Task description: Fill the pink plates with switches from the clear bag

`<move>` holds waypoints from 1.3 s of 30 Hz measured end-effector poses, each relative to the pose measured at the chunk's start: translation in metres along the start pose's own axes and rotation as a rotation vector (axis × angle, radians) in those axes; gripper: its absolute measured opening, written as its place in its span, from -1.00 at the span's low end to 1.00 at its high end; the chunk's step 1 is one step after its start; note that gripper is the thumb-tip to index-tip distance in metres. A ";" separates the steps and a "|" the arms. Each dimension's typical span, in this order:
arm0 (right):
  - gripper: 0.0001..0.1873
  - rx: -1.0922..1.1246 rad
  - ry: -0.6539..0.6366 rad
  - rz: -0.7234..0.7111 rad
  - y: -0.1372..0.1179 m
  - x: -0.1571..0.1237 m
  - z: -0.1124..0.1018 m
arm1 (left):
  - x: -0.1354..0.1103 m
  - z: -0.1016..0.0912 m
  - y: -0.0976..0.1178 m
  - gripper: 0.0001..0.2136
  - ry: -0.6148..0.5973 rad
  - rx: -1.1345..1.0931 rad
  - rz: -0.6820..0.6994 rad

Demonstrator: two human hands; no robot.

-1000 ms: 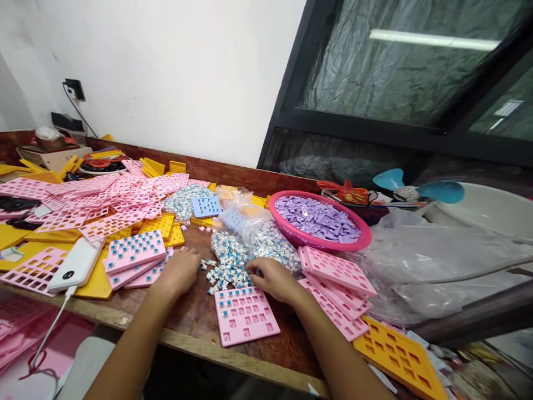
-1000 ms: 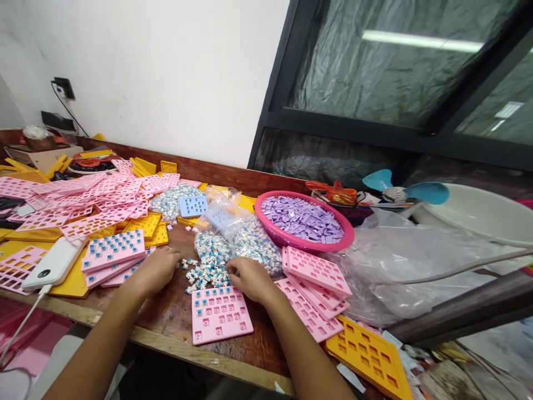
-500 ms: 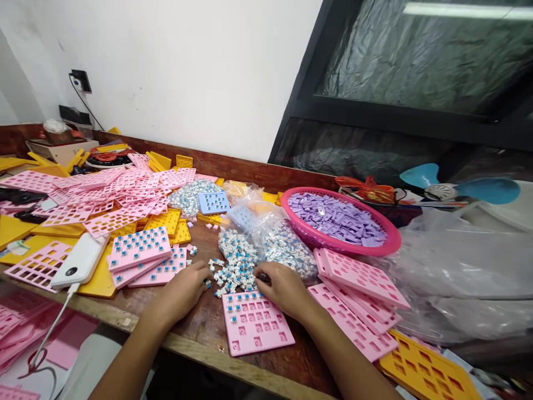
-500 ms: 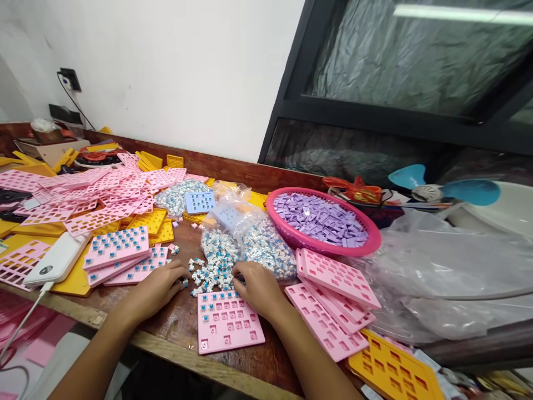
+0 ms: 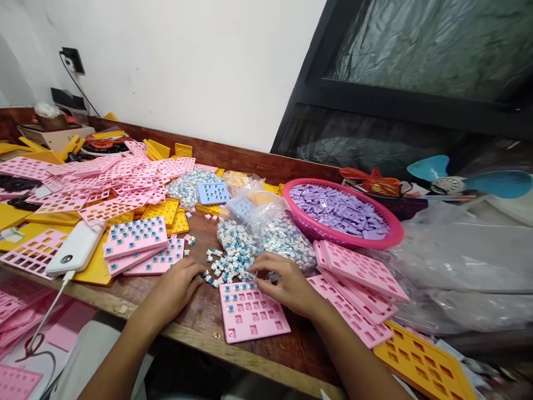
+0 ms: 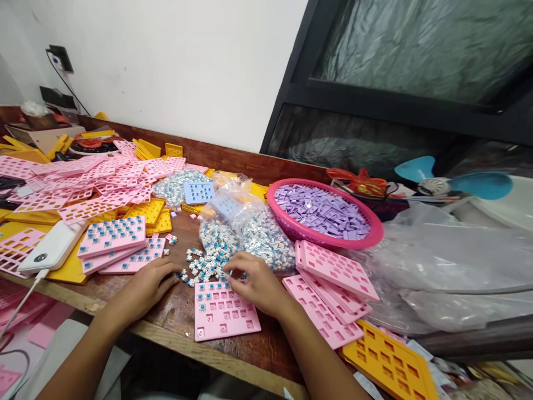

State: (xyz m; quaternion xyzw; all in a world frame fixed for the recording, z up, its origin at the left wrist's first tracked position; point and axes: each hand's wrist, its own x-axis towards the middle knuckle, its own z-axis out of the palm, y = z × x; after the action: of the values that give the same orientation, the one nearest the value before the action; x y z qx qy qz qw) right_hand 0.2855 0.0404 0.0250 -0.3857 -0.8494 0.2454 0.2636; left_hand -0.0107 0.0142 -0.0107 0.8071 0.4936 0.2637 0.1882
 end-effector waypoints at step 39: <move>-0.86 -0.466 -0.250 -0.139 -0.029 -0.008 0.031 | -0.022 0.052 0.076 -0.86 -0.072 0.227 0.034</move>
State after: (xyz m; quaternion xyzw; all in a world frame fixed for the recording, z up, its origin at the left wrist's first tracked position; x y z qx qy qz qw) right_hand 0.2551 0.0111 0.0178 -0.3436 -0.9333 0.0705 0.0770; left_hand 0.0659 -0.0410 -0.0143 0.8403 0.4996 0.1803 0.1086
